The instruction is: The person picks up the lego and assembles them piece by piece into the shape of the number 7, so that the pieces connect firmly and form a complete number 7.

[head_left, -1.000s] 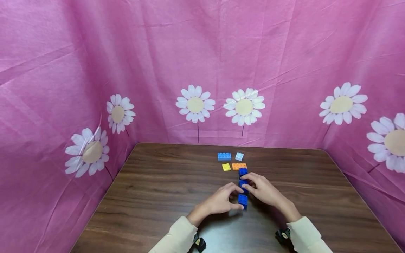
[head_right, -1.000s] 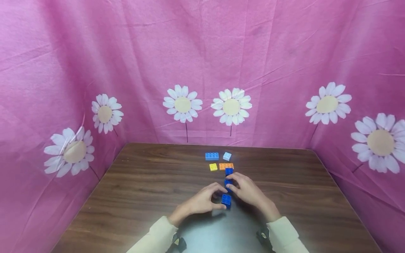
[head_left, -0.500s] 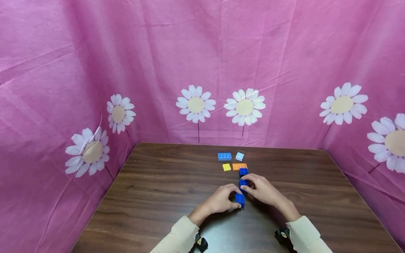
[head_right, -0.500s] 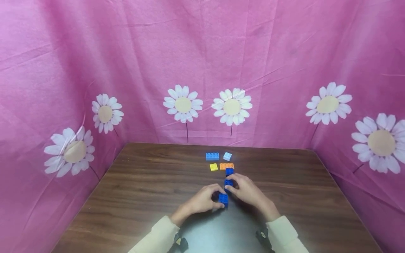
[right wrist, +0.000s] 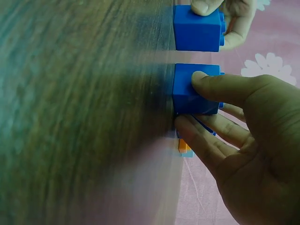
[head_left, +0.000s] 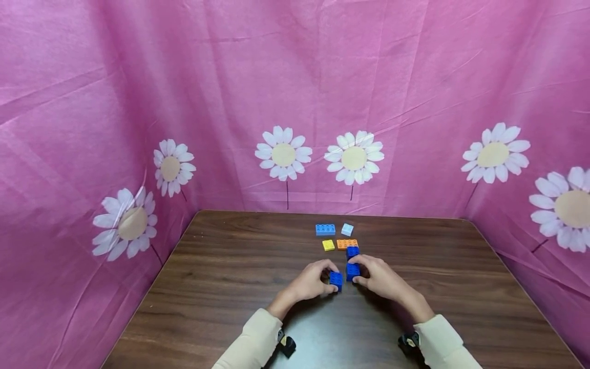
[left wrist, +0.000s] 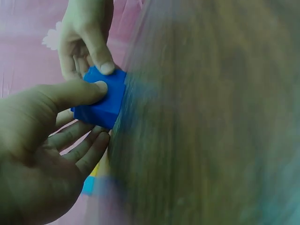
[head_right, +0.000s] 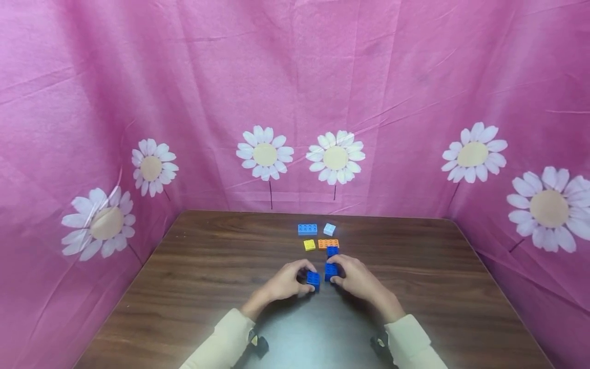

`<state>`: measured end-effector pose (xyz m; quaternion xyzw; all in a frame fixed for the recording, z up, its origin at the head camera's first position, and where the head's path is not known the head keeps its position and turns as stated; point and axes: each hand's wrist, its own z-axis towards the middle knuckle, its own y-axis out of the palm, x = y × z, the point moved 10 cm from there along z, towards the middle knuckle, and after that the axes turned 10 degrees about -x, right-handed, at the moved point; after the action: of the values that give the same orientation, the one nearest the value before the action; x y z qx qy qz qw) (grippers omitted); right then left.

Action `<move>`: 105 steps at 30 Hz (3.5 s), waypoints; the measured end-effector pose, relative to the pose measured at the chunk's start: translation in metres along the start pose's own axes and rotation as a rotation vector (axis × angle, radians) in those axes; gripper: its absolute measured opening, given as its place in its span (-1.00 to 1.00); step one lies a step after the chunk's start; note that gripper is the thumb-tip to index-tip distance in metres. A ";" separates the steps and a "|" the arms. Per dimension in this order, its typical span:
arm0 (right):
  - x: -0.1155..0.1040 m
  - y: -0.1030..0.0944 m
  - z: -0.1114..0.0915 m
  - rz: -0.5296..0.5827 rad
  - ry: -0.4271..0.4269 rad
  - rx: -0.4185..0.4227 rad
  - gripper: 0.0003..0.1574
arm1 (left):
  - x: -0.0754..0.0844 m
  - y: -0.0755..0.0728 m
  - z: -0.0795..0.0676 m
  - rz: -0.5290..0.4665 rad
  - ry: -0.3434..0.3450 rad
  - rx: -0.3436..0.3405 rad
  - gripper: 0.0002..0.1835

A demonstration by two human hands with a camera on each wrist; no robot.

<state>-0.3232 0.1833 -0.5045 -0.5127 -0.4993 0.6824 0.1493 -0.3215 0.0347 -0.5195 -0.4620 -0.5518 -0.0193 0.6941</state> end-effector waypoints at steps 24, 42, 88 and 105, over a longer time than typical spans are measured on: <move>-0.001 -0.007 0.010 0.005 0.001 -0.011 -0.53 | -0.034 -0.019 0.003 -0.262 -0.043 0.040 -0.68; -0.025 -0.026 0.017 -0.065 -0.069 0.023 -0.51 | -0.032 -0.018 0.003 -0.326 -0.042 0.026 -0.70; -0.079 -0.021 0.047 -0.084 -0.150 -0.136 -0.51 | -0.035 -0.017 0.000 -0.305 -0.076 -0.005 -0.73; -0.075 -0.007 0.049 -0.071 -0.179 -0.174 -0.54 | -0.035 -0.015 0.001 -0.288 -0.066 -0.008 -0.73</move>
<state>-0.3346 0.1071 -0.4582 -0.4427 -0.5857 0.6738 0.0832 -0.3437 0.0097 -0.5371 -0.3811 -0.6347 -0.1059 0.6639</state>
